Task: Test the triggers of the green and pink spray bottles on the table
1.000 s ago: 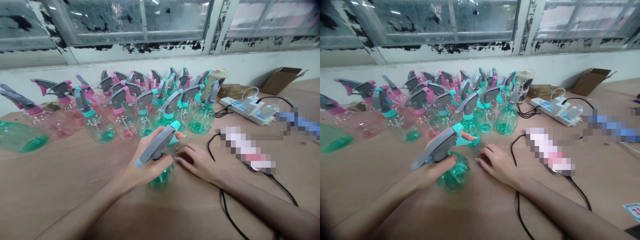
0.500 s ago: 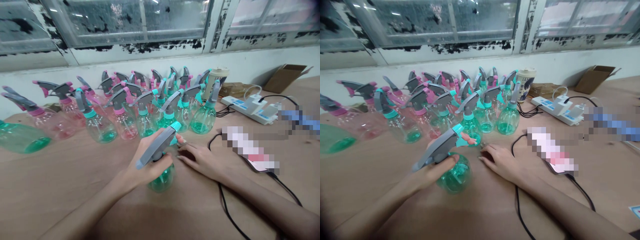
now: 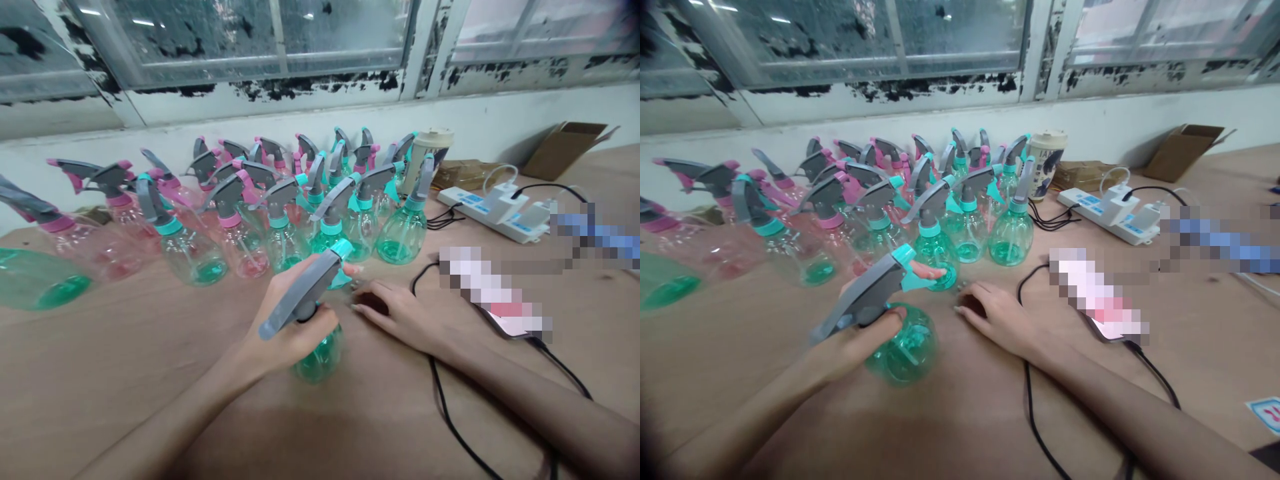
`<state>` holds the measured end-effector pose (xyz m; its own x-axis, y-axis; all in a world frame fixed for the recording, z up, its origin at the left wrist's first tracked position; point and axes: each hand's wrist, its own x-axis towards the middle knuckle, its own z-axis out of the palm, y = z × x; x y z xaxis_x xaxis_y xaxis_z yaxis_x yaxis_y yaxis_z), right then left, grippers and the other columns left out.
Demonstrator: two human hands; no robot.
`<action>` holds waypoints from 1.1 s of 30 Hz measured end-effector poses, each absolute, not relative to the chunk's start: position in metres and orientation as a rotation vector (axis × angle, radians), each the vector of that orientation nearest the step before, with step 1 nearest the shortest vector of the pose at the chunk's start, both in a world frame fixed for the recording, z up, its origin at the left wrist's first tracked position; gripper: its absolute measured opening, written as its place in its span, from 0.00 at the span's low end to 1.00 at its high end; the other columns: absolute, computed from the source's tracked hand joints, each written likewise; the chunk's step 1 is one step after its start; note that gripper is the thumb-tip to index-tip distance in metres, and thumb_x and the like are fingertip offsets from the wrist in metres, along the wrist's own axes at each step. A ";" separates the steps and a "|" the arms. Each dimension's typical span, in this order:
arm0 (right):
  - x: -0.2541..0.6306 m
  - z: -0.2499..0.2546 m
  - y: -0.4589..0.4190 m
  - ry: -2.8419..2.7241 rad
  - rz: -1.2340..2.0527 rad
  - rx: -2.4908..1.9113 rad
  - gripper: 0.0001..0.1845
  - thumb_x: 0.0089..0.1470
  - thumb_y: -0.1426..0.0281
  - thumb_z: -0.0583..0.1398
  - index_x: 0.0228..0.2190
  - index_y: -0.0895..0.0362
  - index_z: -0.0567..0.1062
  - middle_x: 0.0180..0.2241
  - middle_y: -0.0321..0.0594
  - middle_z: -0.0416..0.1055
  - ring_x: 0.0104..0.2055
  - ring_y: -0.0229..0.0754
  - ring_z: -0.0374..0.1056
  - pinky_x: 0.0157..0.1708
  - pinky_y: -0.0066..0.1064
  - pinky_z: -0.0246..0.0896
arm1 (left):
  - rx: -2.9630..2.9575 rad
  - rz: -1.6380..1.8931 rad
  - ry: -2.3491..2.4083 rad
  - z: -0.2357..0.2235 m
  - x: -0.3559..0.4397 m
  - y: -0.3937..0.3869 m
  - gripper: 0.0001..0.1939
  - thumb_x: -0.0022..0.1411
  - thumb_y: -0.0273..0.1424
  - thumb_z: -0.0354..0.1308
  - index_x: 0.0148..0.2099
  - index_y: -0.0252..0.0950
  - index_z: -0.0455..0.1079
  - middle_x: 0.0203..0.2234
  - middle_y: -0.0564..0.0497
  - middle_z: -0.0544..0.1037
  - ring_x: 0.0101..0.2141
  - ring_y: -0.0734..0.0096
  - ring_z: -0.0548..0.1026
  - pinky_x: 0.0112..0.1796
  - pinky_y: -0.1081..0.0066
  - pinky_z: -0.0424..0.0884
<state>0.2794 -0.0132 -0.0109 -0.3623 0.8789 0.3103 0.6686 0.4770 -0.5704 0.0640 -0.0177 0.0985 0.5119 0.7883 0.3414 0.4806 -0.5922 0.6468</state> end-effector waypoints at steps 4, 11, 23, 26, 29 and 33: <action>0.279 -0.011 -0.013 -2.124 0.468 -1.260 0.08 0.61 0.66 0.57 0.40 0.55 0.72 0.40 0.42 0.76 0.42 0.45 0.72 0.42 0.37 0.66 | 2.178 0.950 0.890 0.103 0.067 -0.019 0.16 0.52 0.26 0.51 0.43 0.40 0.71 0.32 0.53 0.75 0.29 0.69 0.72 0.34 0.70 0.71; 0.280 -0.011 -0.012 -2.095 0.461 -1.247 0.08 0.60 0.66 0.57 0.40 0.55 0.72 0.40 0.42 0.76 0.41 0.44 0.73 0.42 0.37 0.66 | 2.142 1.012 0.833 0.102 0.067 -0.017 0.03 0.56 0.29 0.53 0.33 0.38 0.67 0.27 0.53 0.73 0.29 0.69 0.73 0.32 0.70 0.70; 0.281 -0.009 -0.012 -2.053 0.481 -1.249 0.08 0.60 0.66 0.57 0.39 0.55 0.73 0.40 0.42 0.77 0.41 0.45 0.73 0.42 0.37 0.66 | 2.177 0.947 0.994 0.092 0.066 -0.018 0.18 0.55 0.31 0.53 0.48 0.41 0.71 0.27 0.56 0.72 0.17 0.78 0.60 0.21 0.74 0.62; 0.282 -0.011 -0.012 -2.054 0.469 -1.247 0.08 0.60 0.65 0.57 0.39 0.55 0.73 0.39 0.42 0.77 0.41 0.45 0.73 0.42 0.37 0.67 | 2.167 0.991 1.038 0.090 0.068 -0.020 0.20 0.53 0.27 0.51 0.49 0.42 0.71 0.25 0.58 0.69 0.18 0.78 0.57 0.22 0.75 0.62; 0.283 -0.013 -0.011 -2.063 0.459 -1.244 0.08 0.60 0.65 0.57 0.39 0.55 0.73 0.39 0.42 0.77 0.41 0.45 0.73 0.41 0.37 0.67 | 2.141 1.046 1.010 0.088 0.069 -0.022 0.23 0.51 0.25 0.50 0.49 0.43 0.70 0.25 0.58 0.68 0.19 0.77 0.57 0.21 0.75 0.61; 0.284 -0.015 -0.011 -2.076 0.454 -1.250 0.08 0.60 0.65 0.57 0.39 0.55 0.73 0.39 0.42 0.77 0.41 0.45 0.73 0.42 0.38 0.67 | 2.112 1.029 0.967 0.089 0.070 -0.022 0.24 0.50 0.22 0.50 0.49 0.43 0.70 0.27 0.58 0.69 0.19 0.78 0.57 0.21 0.76 0.62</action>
<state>0.2836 -0.0107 -0.0146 -0.3224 0.8753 0.3604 0.6447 0.4818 -0.5935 0.0702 -0.0221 0.0888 0.4364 0.8065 0.3988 0.3487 -0.5602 0.7514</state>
